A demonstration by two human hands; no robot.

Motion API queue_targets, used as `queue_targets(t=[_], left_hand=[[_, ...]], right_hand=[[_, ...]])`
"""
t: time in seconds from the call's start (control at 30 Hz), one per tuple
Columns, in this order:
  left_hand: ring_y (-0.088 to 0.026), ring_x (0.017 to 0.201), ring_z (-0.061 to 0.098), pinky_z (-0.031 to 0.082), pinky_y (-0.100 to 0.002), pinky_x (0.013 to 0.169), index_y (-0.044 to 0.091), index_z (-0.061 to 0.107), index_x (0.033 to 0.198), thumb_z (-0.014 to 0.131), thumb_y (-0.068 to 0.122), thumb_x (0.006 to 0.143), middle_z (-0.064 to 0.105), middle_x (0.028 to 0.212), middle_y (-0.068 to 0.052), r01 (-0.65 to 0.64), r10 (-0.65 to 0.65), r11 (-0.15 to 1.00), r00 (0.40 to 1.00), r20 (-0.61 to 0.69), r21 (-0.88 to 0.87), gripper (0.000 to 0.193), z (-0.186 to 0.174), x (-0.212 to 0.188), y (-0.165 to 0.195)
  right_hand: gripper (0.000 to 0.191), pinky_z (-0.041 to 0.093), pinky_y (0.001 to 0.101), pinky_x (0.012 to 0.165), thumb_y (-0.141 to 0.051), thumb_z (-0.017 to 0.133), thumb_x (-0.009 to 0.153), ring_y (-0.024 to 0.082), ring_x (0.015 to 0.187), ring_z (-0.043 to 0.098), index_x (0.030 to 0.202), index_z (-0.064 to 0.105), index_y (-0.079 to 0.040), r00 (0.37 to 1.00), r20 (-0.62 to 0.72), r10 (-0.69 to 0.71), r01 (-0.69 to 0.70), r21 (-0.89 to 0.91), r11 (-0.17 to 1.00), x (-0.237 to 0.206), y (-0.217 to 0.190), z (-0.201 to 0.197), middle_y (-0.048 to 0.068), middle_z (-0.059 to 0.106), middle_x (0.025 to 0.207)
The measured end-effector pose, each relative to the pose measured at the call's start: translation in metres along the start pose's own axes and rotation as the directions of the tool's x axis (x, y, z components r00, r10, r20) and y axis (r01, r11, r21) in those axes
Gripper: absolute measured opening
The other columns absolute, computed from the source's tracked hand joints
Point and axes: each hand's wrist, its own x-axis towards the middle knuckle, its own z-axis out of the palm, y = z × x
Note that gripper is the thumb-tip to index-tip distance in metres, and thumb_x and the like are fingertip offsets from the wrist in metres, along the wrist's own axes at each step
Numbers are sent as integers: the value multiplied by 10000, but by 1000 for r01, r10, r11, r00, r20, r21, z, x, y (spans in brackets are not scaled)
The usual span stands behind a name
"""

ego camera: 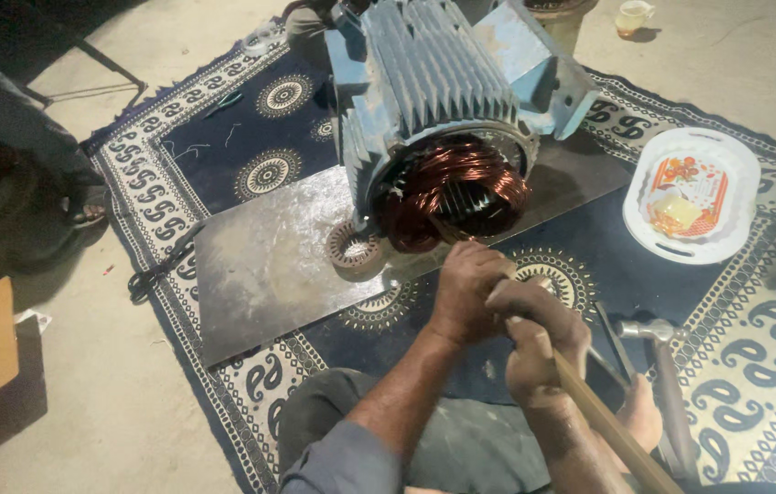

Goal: The person sits on the floor and works on the copper coil windings of a disassembled electric motor stator. They use a long wooden stick to press and shape the coils inside the stator slots, then set the stick down and adjust and press the windings by hand, repositioning coils around the stator.

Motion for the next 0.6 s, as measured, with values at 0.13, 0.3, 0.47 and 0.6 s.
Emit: queue_targets(t=[0.13, 0.3, 0.47, 0.6], left_hand=[[-294, 785, 608, 443, -413, 829, 143, 568, 713, 730, 287, 725, 586, 727, -45, 38, -38, 998, 999, -7, 59, 217, 23, -13, -11], [-282, 776, 590, 444, -423, 852, 134, 540, 715, 710, 317, 713, 578, 743, -41, 33, -33, 999, 998, -59, 3, 250, 30, -31, -7], [-280, 782, 590, 446, -429, 828, 113, 571, 765, 708, 288, 734, 581, 762, -47, 45, -49, 998, 995, -88, -42, 224, 21, -39, 5], [-283, 783, 586, 461, -428, 819, 121, 550, 728, 704, 239, 725, 548, 742, -46, 16, -17, 1000, 990, -138, -7, 194, 11, -37, 6]], right_hand=[[223, 517, 311, 787, -64, 510, 857, 199, 776, 684, 924, 721, -33, 998, -22, 63, -64, -37, 997, -8, 6, -7, 92, 748, 883], [270, 506, 323, 1053, -77, 497, 799, 202, 1025, 727, 957, 708, -18, 992, 16, -128, 128, 18, 992, -21, 11, -14, 105, 744, 1003], [258, 551, 322, 812, -107, 525, 777, 230, 831, 747, 902, 730, -11, 994, 95, 45, -49, 33, 998, -36, 1, -17, 139, 765, 939], [196, 526, 397, 1023, -144, 560, 886, 251, 936, 746, 909, 708, -17, 940, 122, -318, 308, 92, 947, -37, 4, -5, 131, 723, 933]])
